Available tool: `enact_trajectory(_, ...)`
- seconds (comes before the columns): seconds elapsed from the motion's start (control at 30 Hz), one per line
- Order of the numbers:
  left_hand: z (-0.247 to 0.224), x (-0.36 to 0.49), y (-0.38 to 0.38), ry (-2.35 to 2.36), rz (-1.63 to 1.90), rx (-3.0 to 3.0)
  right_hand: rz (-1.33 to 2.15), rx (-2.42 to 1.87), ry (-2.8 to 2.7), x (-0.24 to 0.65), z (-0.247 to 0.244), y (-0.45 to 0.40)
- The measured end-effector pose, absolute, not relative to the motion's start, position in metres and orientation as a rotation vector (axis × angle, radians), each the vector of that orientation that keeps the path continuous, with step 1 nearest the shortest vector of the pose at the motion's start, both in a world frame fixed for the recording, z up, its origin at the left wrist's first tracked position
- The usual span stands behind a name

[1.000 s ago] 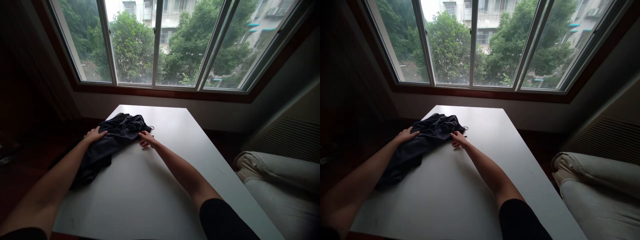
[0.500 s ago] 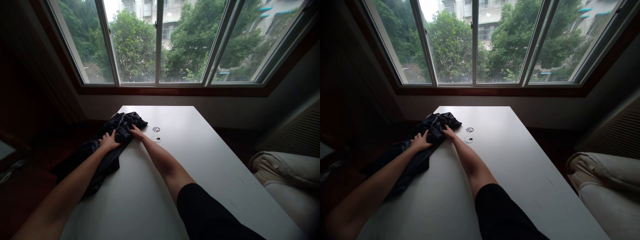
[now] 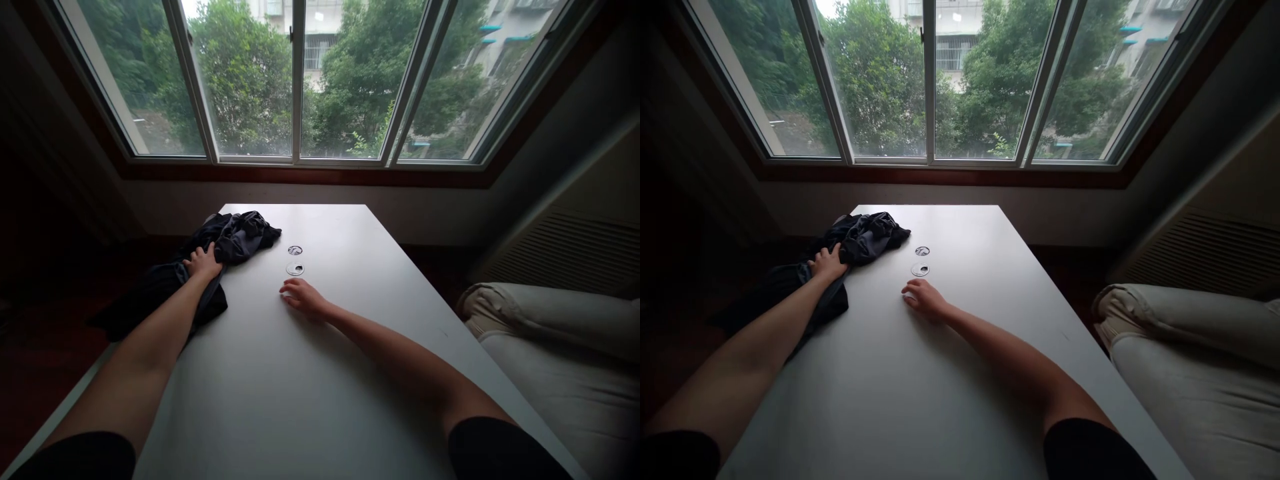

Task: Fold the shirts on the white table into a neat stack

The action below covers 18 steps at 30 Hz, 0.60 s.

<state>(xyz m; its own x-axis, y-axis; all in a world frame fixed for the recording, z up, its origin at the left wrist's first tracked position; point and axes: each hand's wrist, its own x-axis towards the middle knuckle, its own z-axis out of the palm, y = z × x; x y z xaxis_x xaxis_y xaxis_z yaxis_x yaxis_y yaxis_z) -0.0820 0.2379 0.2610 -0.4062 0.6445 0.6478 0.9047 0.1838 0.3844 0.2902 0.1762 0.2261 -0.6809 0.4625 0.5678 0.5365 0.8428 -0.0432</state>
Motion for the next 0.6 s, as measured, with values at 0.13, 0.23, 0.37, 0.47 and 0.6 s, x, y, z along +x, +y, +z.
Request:
enact_trajectory(0.13, 0.267, -0.073, 0.231, -2.200, -1.088, -1.439, -0.291, -0.813, -2.372, 0.340, 0.216, 0.146)
enact_trajectory(0.23, 0.272, -0.058, 0.216, -2.167, -1.094, -1.425, -0.406, -0.831, -2.336, 0.356, 0.210, 0.133)
enact_trajectory(0.37, 0.268, -0.015, 0.194, -1.840, -1.117, -1.542, -0.468, -0.869, -2.354, 0.357, 0.211, 0.130)
enact_trajectory(0.47, 0.247, 0.031, 0.184, -1.532, -1.113, -1.934, -0.502, -0.895, -2.339, 0.353, 0.215, 0.132)
enact_trajectory(0.6, 0.207, 0.078, 0.178, -1.236, -1.033, -2.308, -0.584, -0.969, -2.304, 0.353, 0.214, 0.133)
